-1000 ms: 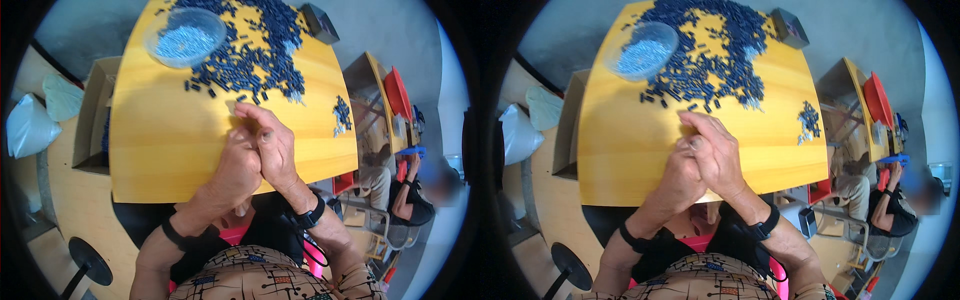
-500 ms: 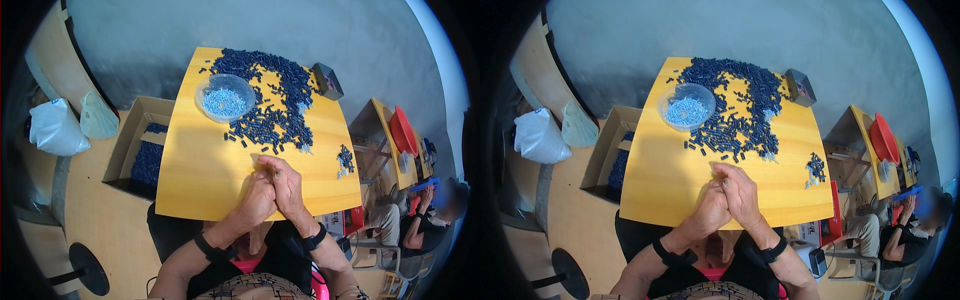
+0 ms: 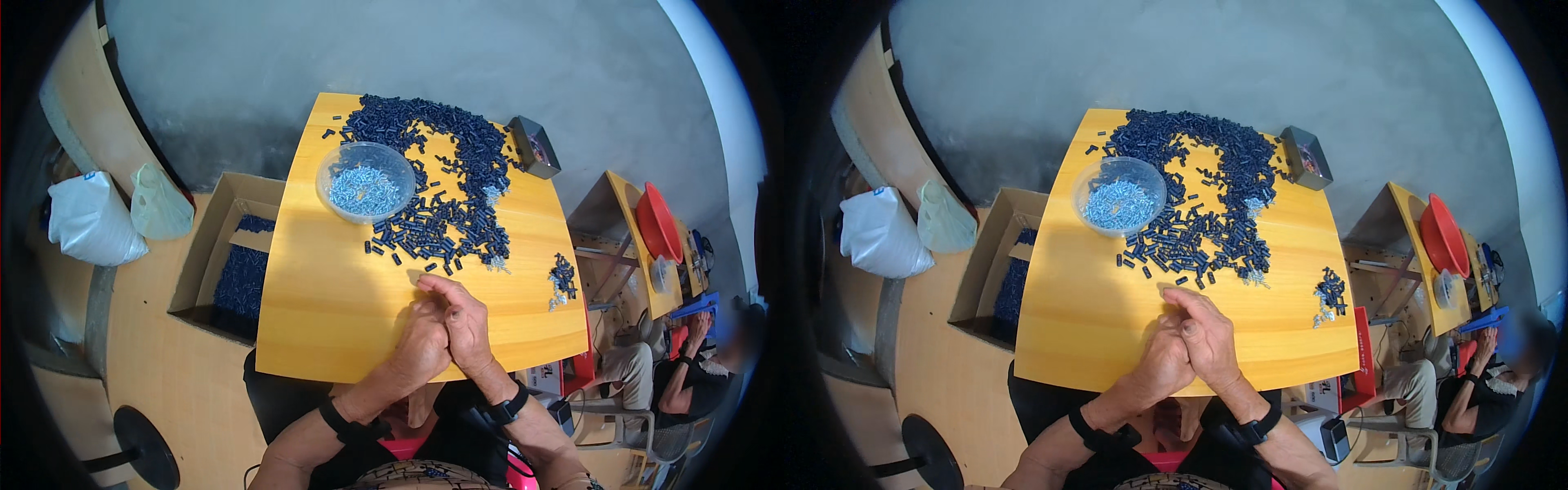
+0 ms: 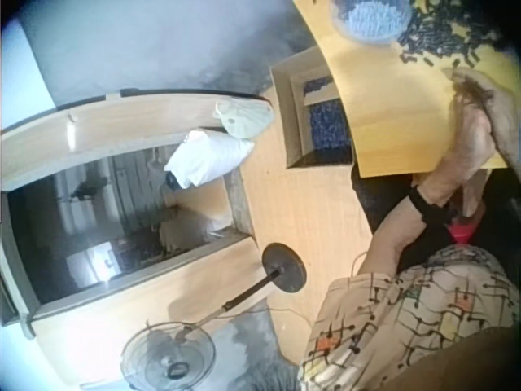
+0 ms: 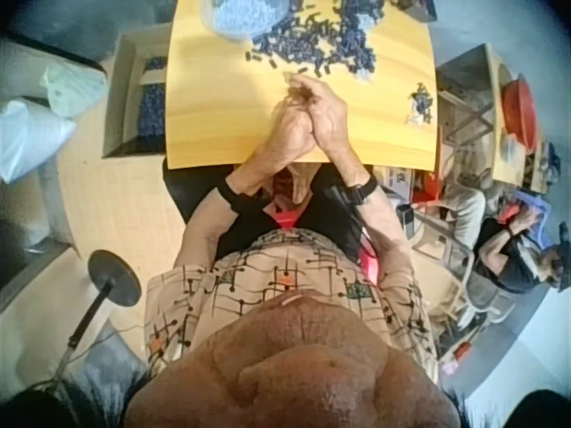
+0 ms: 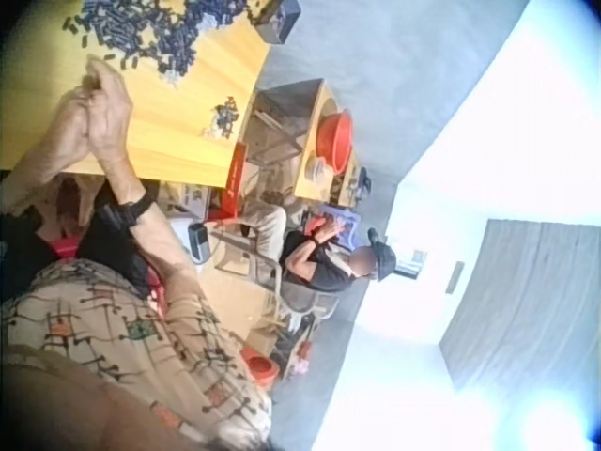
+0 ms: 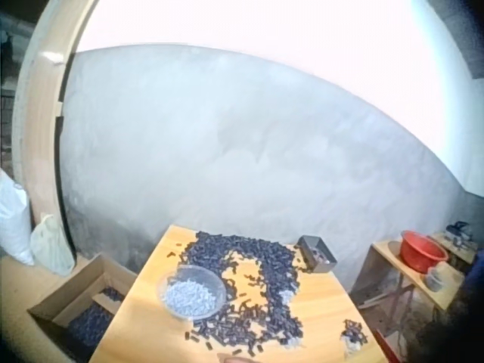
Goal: The recorder is sitting at a workbench and manually assembling small blue and black plastic components.
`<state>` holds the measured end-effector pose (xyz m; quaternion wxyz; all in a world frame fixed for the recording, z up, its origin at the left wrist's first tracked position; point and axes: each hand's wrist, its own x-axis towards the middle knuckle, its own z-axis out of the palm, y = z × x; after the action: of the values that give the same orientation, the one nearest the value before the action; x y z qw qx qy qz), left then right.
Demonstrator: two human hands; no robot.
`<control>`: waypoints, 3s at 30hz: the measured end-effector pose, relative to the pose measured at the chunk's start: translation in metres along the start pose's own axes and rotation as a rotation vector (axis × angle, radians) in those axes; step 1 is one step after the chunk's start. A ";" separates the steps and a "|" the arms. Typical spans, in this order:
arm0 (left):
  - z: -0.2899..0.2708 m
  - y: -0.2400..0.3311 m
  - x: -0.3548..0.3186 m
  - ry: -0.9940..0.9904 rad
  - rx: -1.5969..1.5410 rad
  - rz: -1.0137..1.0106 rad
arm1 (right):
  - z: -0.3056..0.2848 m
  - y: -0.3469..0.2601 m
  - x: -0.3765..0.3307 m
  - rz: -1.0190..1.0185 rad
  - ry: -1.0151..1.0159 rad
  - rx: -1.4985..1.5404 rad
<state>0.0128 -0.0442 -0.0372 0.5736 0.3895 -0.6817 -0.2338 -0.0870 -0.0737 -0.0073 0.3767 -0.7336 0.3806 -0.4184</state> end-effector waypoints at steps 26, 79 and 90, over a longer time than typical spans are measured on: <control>-0.009 0.001 -0.002 -0.068 0.232 0.031 | 0.009 0.014 -0.005 0.084 0.006 0.096; -0.094 0.078 0.021 -0.296 -0.613 -0.443 | -0.022 -0.093 -0.041 -0.383 0.154 -0.383; -0.275 0.053 -0.024 0.257 -0.118 -0.748 | -0.073 -0.092 -0.050 -0.246 0.110 -0.476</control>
<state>0.2649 0.0413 0.0528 0.5509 0.6031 -0.4008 -0.4147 -0.1480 -0.0083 0.0828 0.1189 -0.8183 0.3962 -0.3990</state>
